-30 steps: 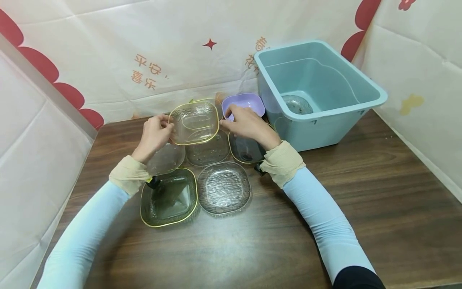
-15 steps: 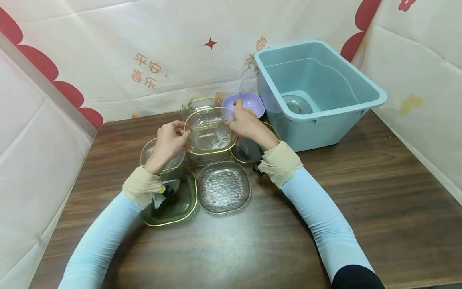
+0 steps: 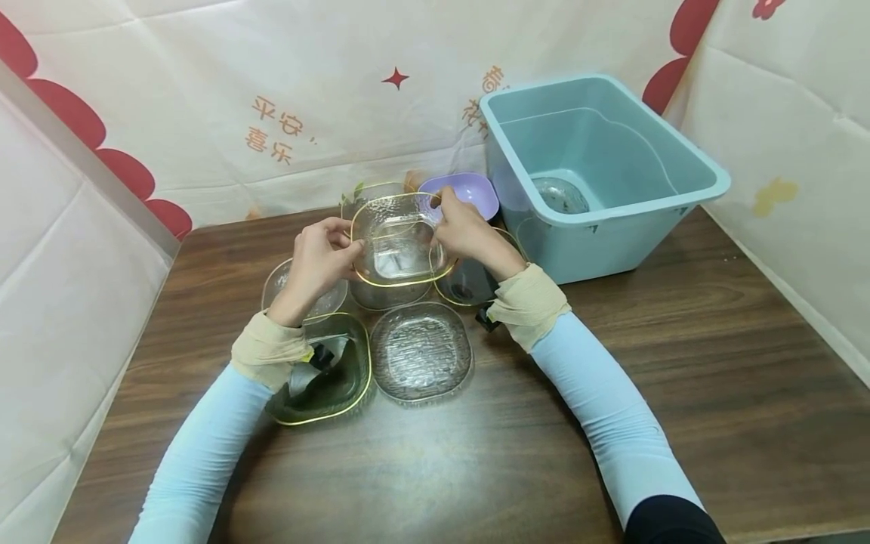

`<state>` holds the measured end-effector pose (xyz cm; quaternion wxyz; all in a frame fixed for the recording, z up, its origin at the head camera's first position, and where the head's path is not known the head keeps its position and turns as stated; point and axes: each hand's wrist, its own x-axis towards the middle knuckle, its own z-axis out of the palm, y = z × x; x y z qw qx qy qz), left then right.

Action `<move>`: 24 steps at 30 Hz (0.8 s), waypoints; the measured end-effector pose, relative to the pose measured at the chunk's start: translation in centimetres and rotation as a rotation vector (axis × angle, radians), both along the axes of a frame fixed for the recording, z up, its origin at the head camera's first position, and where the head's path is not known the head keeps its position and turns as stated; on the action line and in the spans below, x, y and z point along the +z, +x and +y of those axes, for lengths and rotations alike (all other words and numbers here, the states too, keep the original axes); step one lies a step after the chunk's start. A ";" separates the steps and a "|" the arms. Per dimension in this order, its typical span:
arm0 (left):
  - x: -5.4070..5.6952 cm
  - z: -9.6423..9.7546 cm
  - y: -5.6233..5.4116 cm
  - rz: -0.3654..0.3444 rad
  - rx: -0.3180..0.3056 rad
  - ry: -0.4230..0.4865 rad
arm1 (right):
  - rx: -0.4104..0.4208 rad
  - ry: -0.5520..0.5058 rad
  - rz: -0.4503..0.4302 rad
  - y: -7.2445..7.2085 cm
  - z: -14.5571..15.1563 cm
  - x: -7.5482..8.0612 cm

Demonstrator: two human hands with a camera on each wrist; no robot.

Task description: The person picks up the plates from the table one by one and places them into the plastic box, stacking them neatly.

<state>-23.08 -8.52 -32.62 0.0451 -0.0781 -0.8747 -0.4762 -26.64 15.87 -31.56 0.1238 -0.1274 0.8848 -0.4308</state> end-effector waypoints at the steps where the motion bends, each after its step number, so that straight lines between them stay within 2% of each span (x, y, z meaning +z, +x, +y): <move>1: 0.1 -0.1 0.0 -0.006 -0.003 0.014 | -0.007 -0.011 -0.005 0.0 -0.1 0.0; 4: 0.3 -0.3 0.1 -0.022 -0.021 0.050 | -0.024 -0.034 -0.006 0.2 -0.2 0.1; 12: 0.9 -0.6 0.3 -0.047 -0.067 0.034 | -0.047 -0.062 0.000 0.4 -0.2 0.3; 16: 0.9 -0.7 0.4 -0.071 -0.108 0.082 | -0.064 -0.048 -0.007 0.3 0.0 0.5; 21: 1.0 -1.0 0.3 -0.082 -0.088 0.203 | -0.085 -0.028 0.008 0.3 0.4 1.0; 24: 1.0 -1.3 0.2 -0.087 -0.067 0.242 | -0.100 -0.022 0.035 0.3 0.7 1.2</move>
